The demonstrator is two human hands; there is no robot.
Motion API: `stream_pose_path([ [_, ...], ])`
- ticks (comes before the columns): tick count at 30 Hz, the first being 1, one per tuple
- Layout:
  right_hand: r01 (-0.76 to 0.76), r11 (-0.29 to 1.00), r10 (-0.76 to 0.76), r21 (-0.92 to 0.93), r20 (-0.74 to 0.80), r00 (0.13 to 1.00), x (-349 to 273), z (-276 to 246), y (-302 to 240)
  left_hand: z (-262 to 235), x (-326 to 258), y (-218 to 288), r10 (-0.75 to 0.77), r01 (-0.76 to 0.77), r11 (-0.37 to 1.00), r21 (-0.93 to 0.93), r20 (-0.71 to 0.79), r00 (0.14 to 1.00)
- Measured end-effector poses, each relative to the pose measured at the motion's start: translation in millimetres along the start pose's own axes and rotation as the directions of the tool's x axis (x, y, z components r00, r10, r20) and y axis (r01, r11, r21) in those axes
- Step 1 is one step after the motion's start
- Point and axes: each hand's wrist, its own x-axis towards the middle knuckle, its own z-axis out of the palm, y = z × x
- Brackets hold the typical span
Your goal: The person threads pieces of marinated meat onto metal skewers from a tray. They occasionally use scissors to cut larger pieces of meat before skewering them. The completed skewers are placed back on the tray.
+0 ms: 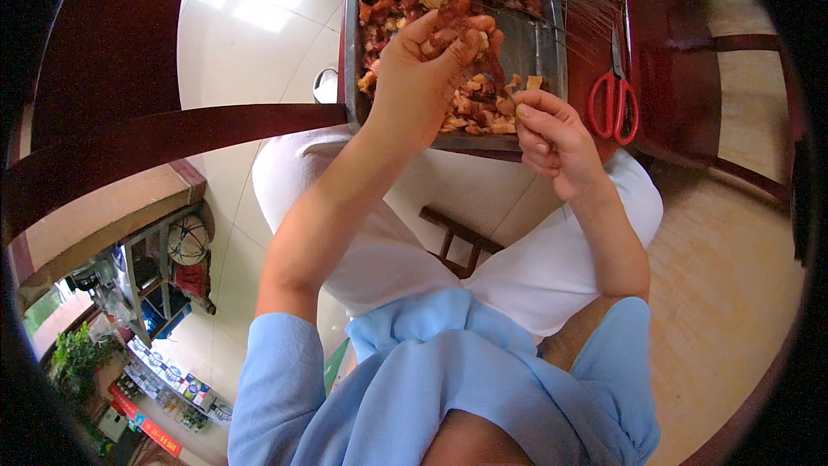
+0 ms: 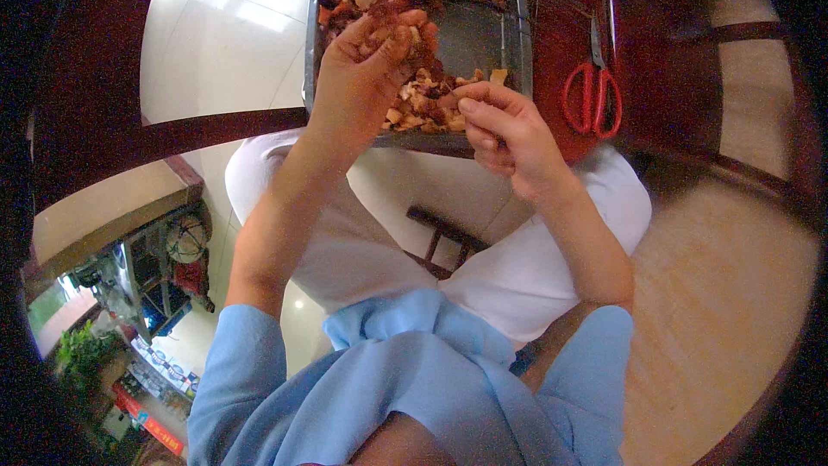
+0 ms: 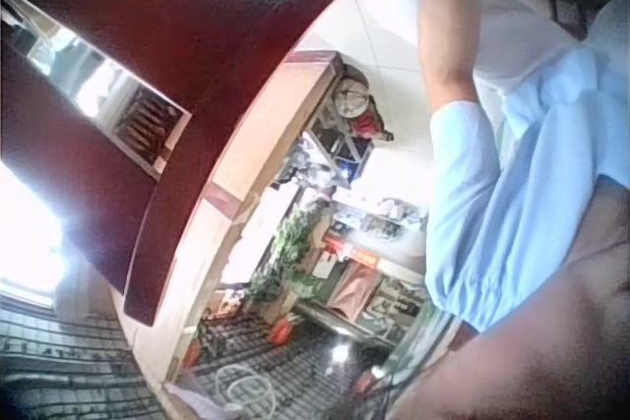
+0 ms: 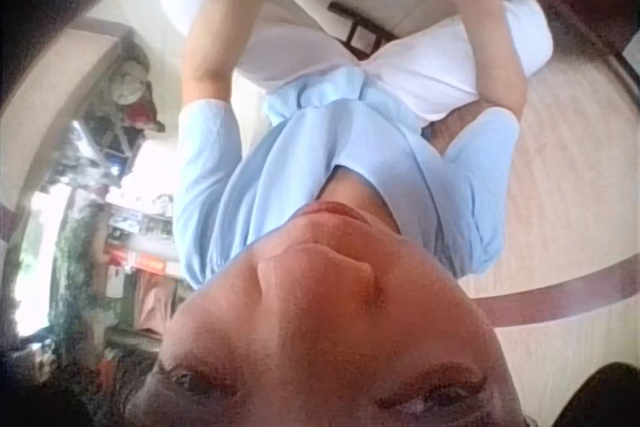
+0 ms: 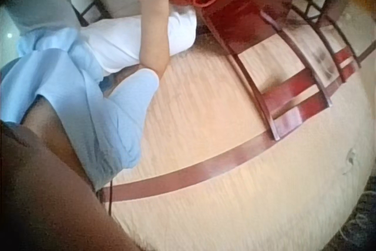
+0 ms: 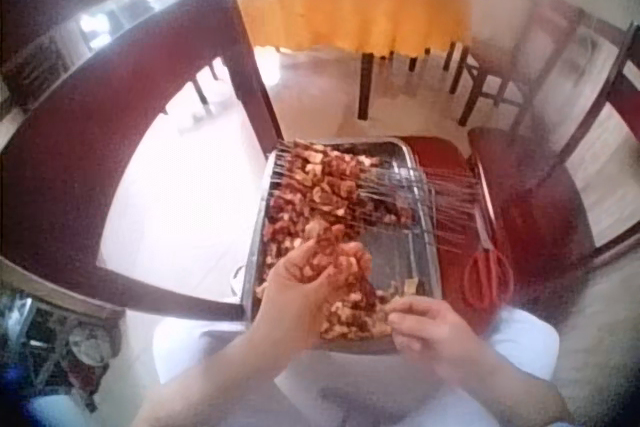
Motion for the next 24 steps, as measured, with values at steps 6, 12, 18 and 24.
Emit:
stream_pose_path([
  [6, 0.007, 1.000, -0.008, -0.011, -0.030, 1.000, 8, 7, 0, 12, -9, 8, 0.023, -0.021, 0.997, 0.070, -0.035, 0.999],
  [12, 0.086, 0.988, -0.089, -0.129, -0.016, 0.996, 15, 14, -12, 12, -4, 19, 0.009, -0.008, 1.000, 0.020, -0.051, 0.999],
  [18, 0.316, -0.171, -0.796, -0.933, 0.319, 0.514, 57, 17, -56, -10, 12, 23, 0.068, -0.080, 0.995, -0.062, -0.182, 0.981],
  [24, 0.035, -0.646, -0.659, -0.763, 0.580, 0.478, 112, 3, -98, -11, 18, 21, -0.050, 0.088, 0.966, 0.244, -0.160, 0.986],
])
